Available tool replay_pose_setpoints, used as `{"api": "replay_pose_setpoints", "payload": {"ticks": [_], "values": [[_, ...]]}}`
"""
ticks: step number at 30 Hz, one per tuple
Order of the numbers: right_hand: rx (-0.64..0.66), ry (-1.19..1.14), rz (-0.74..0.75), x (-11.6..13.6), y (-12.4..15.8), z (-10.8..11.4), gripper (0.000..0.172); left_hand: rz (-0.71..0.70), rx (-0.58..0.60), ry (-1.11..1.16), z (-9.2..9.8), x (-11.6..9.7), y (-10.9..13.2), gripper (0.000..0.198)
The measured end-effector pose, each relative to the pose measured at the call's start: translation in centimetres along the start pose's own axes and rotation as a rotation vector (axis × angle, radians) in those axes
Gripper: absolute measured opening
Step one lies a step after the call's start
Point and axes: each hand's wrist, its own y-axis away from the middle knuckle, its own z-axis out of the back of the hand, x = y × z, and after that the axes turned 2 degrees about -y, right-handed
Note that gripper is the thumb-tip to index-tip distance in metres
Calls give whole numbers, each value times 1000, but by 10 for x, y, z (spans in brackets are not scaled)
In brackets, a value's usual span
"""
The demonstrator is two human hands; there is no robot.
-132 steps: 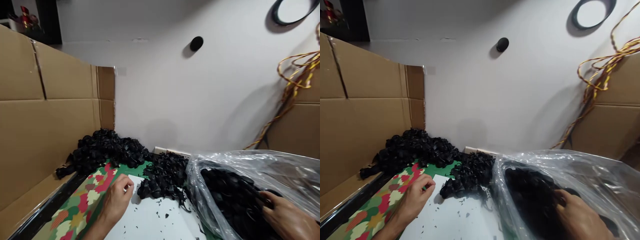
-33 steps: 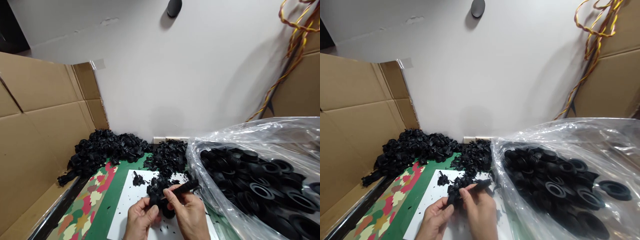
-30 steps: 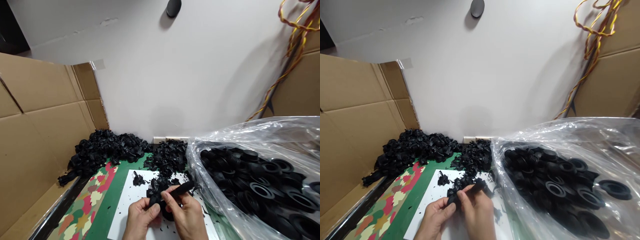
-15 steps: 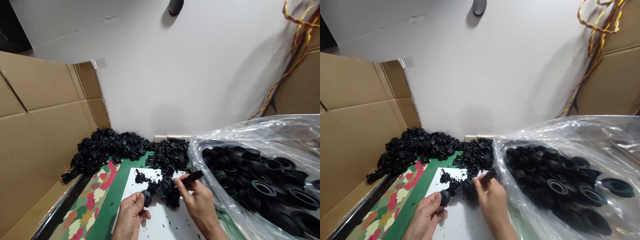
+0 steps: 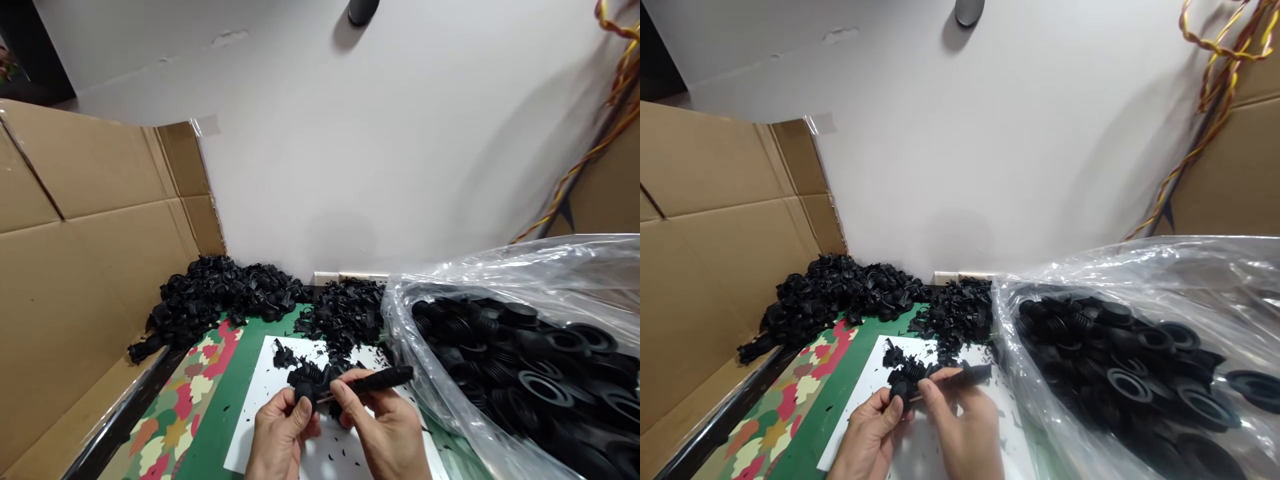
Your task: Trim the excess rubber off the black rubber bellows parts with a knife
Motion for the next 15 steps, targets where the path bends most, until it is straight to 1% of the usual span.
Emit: {"api": "replay_pose_setpoints", "payload": {"ticks": [3, 5, 6, 9, 12, 15], "values": [[10, 45, 65, -4, 1, 0, 23, 24, -15, -5, -7, -2, 3, 41], [-21, 71, 143, -7, 2, -1, 20, 26, -29, -5, -11, -3, 4, 42], [-43, 84, 201, -9, 3, -3, 19, 28, -37, -4, -12, -3, 5, 43], [-105, 118, 435, -16, 6, -10, 15, 42, -59, 5, -14, -1, 3, 45], [-65, 202, 630, -19, 5, -14, 19, 60, -62, 16, -14, 4, 2, 46], [-20, 315, 770, -17, -8, -4, 25, 89, -10, -12, -10, 9, 3, 46]]}}
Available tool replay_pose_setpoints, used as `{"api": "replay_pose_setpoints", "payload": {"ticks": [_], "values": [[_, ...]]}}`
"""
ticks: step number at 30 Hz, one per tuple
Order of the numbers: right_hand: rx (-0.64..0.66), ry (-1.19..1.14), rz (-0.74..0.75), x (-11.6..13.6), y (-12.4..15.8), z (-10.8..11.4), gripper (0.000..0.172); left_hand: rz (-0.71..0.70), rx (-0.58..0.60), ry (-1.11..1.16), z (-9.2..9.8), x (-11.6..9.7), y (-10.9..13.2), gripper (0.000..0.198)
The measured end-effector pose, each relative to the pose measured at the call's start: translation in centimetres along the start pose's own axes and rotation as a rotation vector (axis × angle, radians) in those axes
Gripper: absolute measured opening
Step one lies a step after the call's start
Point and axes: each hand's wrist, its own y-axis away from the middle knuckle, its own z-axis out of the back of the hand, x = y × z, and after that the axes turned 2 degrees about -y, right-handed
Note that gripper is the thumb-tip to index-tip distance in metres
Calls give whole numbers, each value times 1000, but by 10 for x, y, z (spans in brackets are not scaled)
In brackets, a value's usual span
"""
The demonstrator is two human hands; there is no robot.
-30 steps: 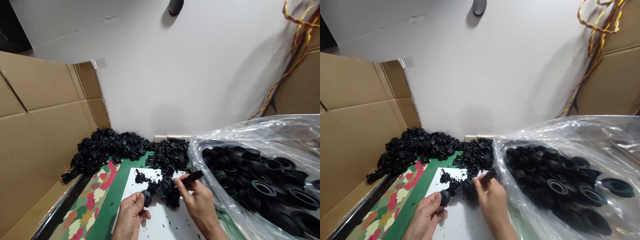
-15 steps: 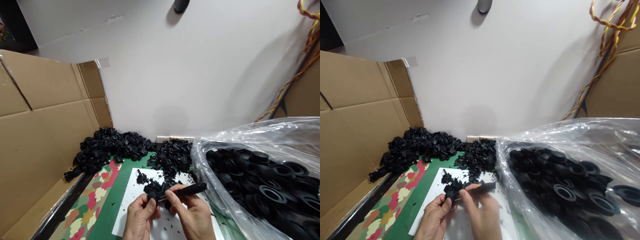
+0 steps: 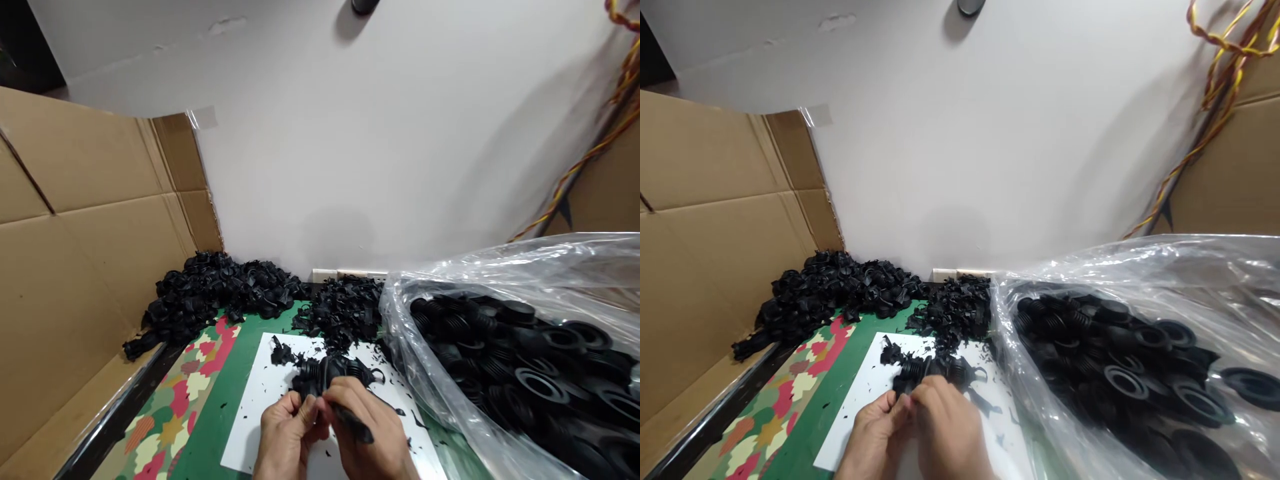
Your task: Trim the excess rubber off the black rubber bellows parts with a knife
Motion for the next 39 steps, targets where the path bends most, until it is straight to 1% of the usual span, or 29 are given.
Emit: {"api": "replay_pose_setpoints", "payload": {"ticks": [1, 2, 4, 6, 8, 9, 11, 14, 17, 20, 22, 23, 26, 27, 29, 31, 34, 37, 39], "values": [[17, 28, 11, -5, -5, 6, 23, 3, 30, -28, 2, 1, 1, 46], [31, 37, -15, -11, -11, 12, 22, -1, 59, -59, 4, 1, 3, 44], [-18, 67, -192, -23, -19, 23, 14, -12, 96, -112, 8, -1, 7, 42], [-49, 24, -416, -31, -23, 30, 17, -18, 98, -136, 10, -5, 9, 40], [-21, -84, -617, -33, -23, 32, 23, -31, 95, -146, 11, -10, 11, 39], [2, -144, -681, -32, -23, 32, 26, -41, 97, -152, 11, -11, 11, 39], [26, -242, -737, -29, -22, 33, 29, -63, 107, -166, 11, -14, 11, 38], [26, -360, -763, -22, -21, 35, 29, -73, 142, -187, 11, -17, 9, 36], [61, -385, -765, -16, -21, 36, 24, -66, 187, -195, 13, -19, 7, 33], [128, -381, -621, -8, -22, 32, 18, -45, 226, -195, 14, -20, 4, 31], [205, -435, -523, -2, -23, 28, 16, -22, 242, -182, 14, -20, 3, 30], [247, -467, -499, 0, -23, 25, 17, -11, 253, -171, 13, -20, 3, 30], [339, -551, -533, 7, -20, 18, 22, 21, 336, -117, 10, -21, 4, 27], [344, -578, -560, 8, -18, 16, 20, 33, 363, -95, 8, -22, 5, 27], [312, -642, -617, 9, -14, 12, 15, 60, 389, -63, 3, -24, 7, 27], [243, -678, -663, 8, -10, 9, 11, 85, 376, -79, -1, -26, 9, 29], [179, -603, -640, 5, -7, 8, 15, 69, 303, -183, -4, -28, 7, 34], [208, -478, -555, 2, -7, 8, 16, 9, 199, -261, -3, -25, 1, 37], [222, -429, -545, 1, -8, 7, 17, -39, 155, -260, -4, -20, -1, 40]]}}
